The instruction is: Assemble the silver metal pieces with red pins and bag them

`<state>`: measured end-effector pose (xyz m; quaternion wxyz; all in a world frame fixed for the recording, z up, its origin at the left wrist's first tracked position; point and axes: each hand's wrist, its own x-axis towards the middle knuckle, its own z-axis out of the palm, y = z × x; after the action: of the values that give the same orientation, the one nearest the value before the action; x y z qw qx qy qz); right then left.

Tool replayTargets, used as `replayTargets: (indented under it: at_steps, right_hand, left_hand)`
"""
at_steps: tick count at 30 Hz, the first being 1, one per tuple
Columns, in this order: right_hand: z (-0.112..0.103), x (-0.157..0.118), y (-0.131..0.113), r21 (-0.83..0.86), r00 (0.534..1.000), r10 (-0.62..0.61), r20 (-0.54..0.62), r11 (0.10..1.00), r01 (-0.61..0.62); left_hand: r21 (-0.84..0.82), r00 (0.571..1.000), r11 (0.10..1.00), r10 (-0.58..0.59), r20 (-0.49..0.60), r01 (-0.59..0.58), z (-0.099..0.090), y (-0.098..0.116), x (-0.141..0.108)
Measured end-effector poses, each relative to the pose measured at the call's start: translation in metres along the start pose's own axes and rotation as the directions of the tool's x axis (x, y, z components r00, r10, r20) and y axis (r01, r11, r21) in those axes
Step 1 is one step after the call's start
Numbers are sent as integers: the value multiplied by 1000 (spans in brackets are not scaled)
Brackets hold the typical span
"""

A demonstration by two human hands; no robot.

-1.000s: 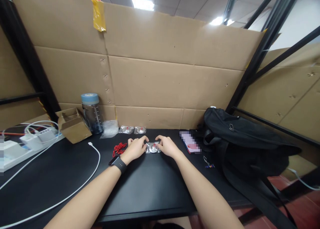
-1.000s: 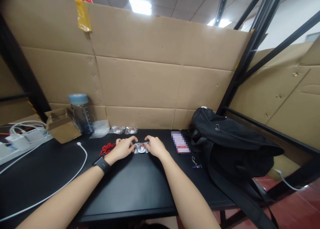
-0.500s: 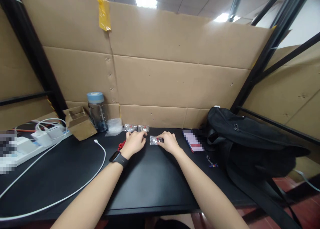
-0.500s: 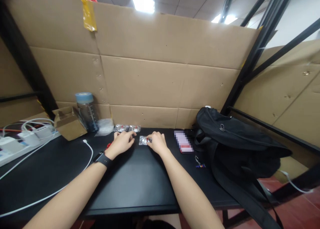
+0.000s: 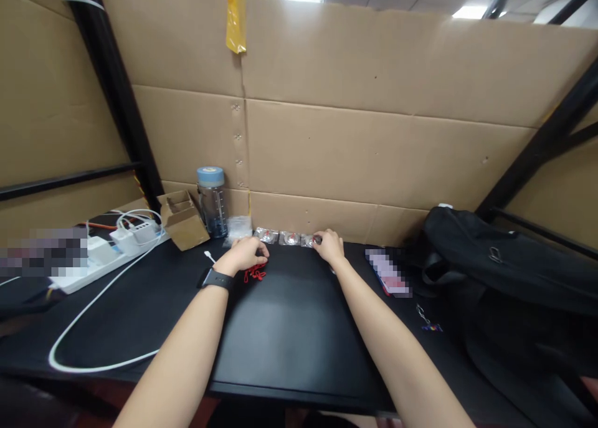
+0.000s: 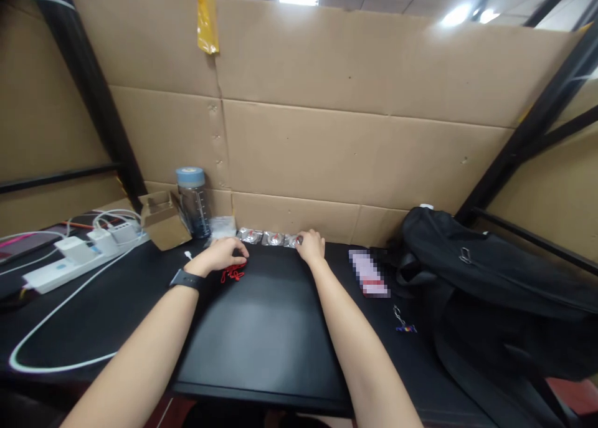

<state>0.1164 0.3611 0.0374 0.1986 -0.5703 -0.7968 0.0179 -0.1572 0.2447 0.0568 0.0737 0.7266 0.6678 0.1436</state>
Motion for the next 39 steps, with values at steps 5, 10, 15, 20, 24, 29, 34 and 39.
replayTargets:
  at_steps: [5, 10, 15, 20, 24, 29, 34, 39]
  right_hand:
    - [-18, -25, 25, 24, 996, -7, 87, 1000, 5]
    - [-34, -59, 56, 157, 961, -159, 225, 980, 125]
    - [-35, -74, 65, 282, 962, -218, 164, 945, 166]
    - [-39, -73, 71, 277, 964, -212, 163, 947, 162]
    - [-45, -74, 75, 280, 968, -215, 132, 944, 172]
    - [-52, -78, 64, 446, 963, -261, 70, 871, 204]
    - [-50, -82, 39, 629, 954, -300, 6, 743, 229]
    - [-44, -87, 18, 834, 958, -288, -9, 526, 166]
  left_hand:
    - [117, 996, 989, -85, -14, 86, 2, 6, -1]
    - [155, 998, 986, -56, 3, 54, 10, 24, -2]
    - [164, 1000, 986, 12, 1, -12, 18, 43, -1]
    - [171, 997, 982, 81, -7, -78, 27, 53, 0]
    - [141, 993, 984, 115, -33, -109, 31, 57, -1]
    - [3, 988, 994, 110, -105, -111, 29, 71, -3]
    - [-213, 972, 960, 141, -189, -181, 27, 83, -4]
    - [-396, 938, 864, 213, -272, -311, 33, 86, 0]
